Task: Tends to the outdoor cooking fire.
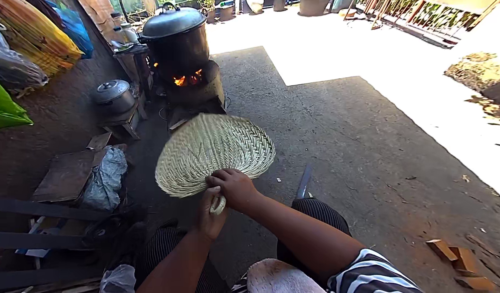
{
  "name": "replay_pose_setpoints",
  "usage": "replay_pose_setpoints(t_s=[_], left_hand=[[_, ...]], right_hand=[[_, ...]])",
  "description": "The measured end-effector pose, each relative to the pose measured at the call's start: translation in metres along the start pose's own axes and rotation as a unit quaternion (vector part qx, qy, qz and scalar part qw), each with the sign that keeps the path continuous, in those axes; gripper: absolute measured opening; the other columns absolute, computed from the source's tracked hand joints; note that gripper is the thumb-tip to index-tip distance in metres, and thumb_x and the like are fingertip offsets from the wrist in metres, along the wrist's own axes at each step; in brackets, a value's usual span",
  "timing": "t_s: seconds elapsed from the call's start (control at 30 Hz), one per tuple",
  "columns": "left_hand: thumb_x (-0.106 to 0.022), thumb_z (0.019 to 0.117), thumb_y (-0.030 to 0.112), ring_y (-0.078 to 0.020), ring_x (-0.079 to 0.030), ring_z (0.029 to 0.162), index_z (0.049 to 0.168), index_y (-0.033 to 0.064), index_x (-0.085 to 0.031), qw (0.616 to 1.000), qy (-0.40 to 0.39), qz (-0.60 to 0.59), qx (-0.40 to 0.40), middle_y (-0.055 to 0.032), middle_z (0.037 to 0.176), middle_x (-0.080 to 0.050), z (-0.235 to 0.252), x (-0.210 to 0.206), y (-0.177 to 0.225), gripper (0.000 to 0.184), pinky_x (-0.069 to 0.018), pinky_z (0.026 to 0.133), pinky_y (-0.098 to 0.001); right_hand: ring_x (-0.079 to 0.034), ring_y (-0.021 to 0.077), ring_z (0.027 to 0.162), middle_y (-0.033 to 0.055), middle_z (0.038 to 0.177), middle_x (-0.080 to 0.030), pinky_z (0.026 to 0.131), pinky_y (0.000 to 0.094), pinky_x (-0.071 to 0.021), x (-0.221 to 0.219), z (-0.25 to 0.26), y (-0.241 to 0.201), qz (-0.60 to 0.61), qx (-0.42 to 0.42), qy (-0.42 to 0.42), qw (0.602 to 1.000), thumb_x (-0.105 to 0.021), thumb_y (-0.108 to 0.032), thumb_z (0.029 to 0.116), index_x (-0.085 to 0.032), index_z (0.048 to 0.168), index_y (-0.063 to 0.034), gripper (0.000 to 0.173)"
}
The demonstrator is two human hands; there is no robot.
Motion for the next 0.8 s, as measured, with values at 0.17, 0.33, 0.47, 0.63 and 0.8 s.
replay_pose_setpoints(t_s=[0.17, 0.33, 0.47, 0.63, 0.8], left_hand=[[-0.065, 0.0879, 0.016, -0.0135, -0.068, 0.098, 0.121, 0.0068, -0.051, 0.998, -0.023, 0.036, -0.048, -0.0062, 0.104, -0.068, -0.003, -0.001, -0.001, 0.037, -0.0571, 0.09, -0.032], [-0.05, 0.0978, 0.012, -0.0166, -0.069, 0.094, 0.113, 0.0067, -0.056, 1.0, 0.025, 0.013, -0.008, -0.0086, 0.1, -0.069, -0.002, -0.005, 0.001, 0.017, -0.058, 0.087, -0.0349], [-0.052, 0.0967, 0.016, -0.0105, -0.067, 0.099, 0.124, 0.0065, -0.048, 0.995, -0.002, 0.073, -0.065, -0.005, 0.106, -0.067, -0.006, -0.005, 0.003, 0.03, -0.0567, 0.09, -0.0281], [-0.041, 0.1036, 0.022, -0.0146, -0.068, 0.097, 0.113, 0.0085, -0.057, 0.998, -0.007, 0.043, -0.037, -0.0065, 0.102, -0.069, -0.002, -0.002, 0.001, 0.023, -0.0576, 0.088, -0.0338], [-0.039, 0.1044, 0.021, -0.0152, -0.068, 0.098, 0.114, 0.0083, -0.056, 0.999, -0.004, 0.032, -0.035, -0.0072, 0.103, -0.069, 0.0, -0.001, 0.002, 0.023, -0.0579, 0.088, -0.0343]], right_hand=[[-0.072, 0.0287, 0.107, 0.0105, 0.111, -0.075, 0.092, 0.0426, -0.0582, -0.005, 0.0, 0.001, -0.03, 0.051, 0.129, 0.99, -0.061, -0.003, 0.0936, -0.077, 0.116, -0.0098, 0.028], [-0.071, 0.0347, 0.107, 0.0151, 0.114, -0.074, 0.09, 0.0502, -0.057, -0.005, 0.0, 0.001, 0.004, 0.001, 0.037, 0.999, -0.06, 0.0, 0.0941, -0.075, 0.119, -0.0065, 0.03], [-0.071, 0.0288, 0.109, 0.0097, 0.113, -0.075, 0.093, 0.0426, -0.0576, -0.009, 0.0, -0.001, -0.023, 0.047, 0.141, 0.989, -0.062, -0.003, 0.0931, -0.076, 0.117, -0.0107, 0.029], [-0.071, 0.0322, 0.107, 0.0134, 0.113, -0.074, 0.09, 0.0468, -0.0577, -0.01, 0.001, -0.001, -0.018, 0.016, 0.078, 0.997, -0.061, 0.001, 0.0915, -0.076, 0.117, -0.0073, 0.031], [-0.071, 0.0319, 0.109, 0.0139, 0.114, -0.074, 0.094, 0.0466, -0.0569, -0.009, 0.002, -0.001, -0.01, 0.007, 0.063, 0.998, -0.06, 0.0, 0.0935, -0.076, 0.118, -0.0079, 0.03]])
Point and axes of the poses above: each hand's wrist, its own z-axis towards the middle knuckle, its own x-axis out of the back of the hand, y = z × x, the point moved 1 cm from there along z, towards the middle knuckle
